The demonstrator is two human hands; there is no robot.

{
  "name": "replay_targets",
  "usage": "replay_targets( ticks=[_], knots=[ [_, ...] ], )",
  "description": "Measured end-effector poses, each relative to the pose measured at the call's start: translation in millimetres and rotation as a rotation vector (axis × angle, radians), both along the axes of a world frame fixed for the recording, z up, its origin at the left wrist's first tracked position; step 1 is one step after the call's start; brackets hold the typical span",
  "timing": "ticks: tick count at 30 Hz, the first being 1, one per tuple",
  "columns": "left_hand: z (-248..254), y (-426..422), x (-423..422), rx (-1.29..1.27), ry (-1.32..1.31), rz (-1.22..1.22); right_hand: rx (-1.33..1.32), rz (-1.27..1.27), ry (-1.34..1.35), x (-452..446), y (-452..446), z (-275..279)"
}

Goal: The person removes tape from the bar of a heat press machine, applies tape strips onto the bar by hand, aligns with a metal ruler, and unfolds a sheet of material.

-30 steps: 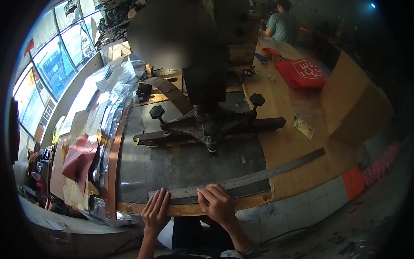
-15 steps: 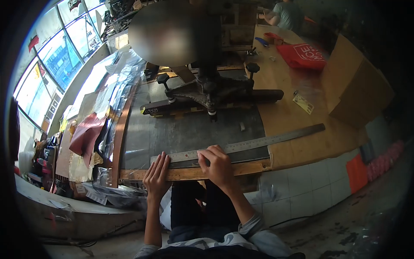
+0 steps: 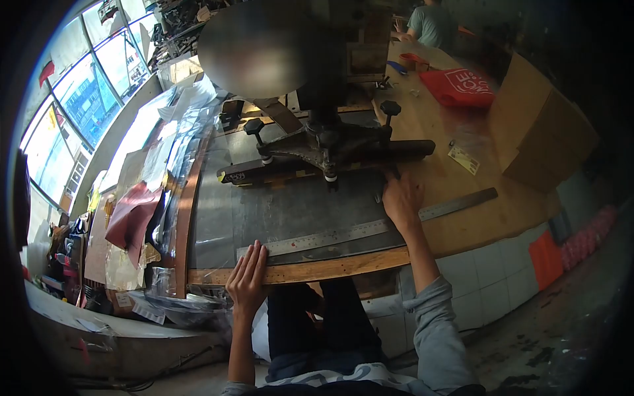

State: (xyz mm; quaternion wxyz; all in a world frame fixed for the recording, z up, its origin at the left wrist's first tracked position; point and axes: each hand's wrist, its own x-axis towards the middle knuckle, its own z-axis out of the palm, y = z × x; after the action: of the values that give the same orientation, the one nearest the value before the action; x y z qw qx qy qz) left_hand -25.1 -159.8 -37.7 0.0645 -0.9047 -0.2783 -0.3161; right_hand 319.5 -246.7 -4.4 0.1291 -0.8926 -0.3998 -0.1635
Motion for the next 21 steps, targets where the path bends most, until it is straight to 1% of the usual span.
replay_targets(
  ticks=[1,4,7,10,11,13,15,16,17,19,20,21],
  knots=[
    [1.2,-0.3,-0.6,-0.008,0.009,0.001,-0.039,-0.04,0.047,-2.0,-1.1,2.4],
    [3.4,-0.8,0.9,-0.01,0.018,0.015,-0.073,-0.097,-0.001,4.7,1.3,0.2],
    [6.3,0.8,0.2,0.001,0.039,0.015,-0.004,-0.086,0.005,-6.4,2.5,9.4],
    [9.0,2.9,2.9,0.006,0.033,0.0,-0.006,0.022,-0.08,-1.3,3.0,-4.5],
    [10.6,3.1,0.5,-0.002,0.038,0.001,-0.034,-0.023,-0.045,-1.2,3.2,-2.9],
    [17.2,4.7,-10.2,-0.139,0.159,-0.087,-0.093,-0.089,0.03,-8.5,4.9,12.3],
    [29.9,12.3,-19.5,-0.262,0.249,-0.182,-0.039,-0.08,-0.011,-12.3,9.4,13.6],
    [29.4,16.2,-27.3,-0.341,0.28,-0.234,-0.027,-0.048,0.027,-7.9,5.1,9.5],
    [34.4,20.6,-37.6,-0.27,0.332,-0.178,-0.011,-0.018,0.058,-3.7,0.3,5.8],
    [53.9,24.7,-63.6,-0.145,0.425,-0.049,0.166,0.174,0.328,-23.1,-33.5,14.7],
    [61.3,24.1,-70.5,-0.218,0.443,0.024,0.141,0.233,0.382,-31.4,-37.0,27.2],
    [62.4,25.3,-76.4,-0.261,0.455,0.035,0.119,0.281,0.437,-43.9,-40.7,36.7]
  ],
)
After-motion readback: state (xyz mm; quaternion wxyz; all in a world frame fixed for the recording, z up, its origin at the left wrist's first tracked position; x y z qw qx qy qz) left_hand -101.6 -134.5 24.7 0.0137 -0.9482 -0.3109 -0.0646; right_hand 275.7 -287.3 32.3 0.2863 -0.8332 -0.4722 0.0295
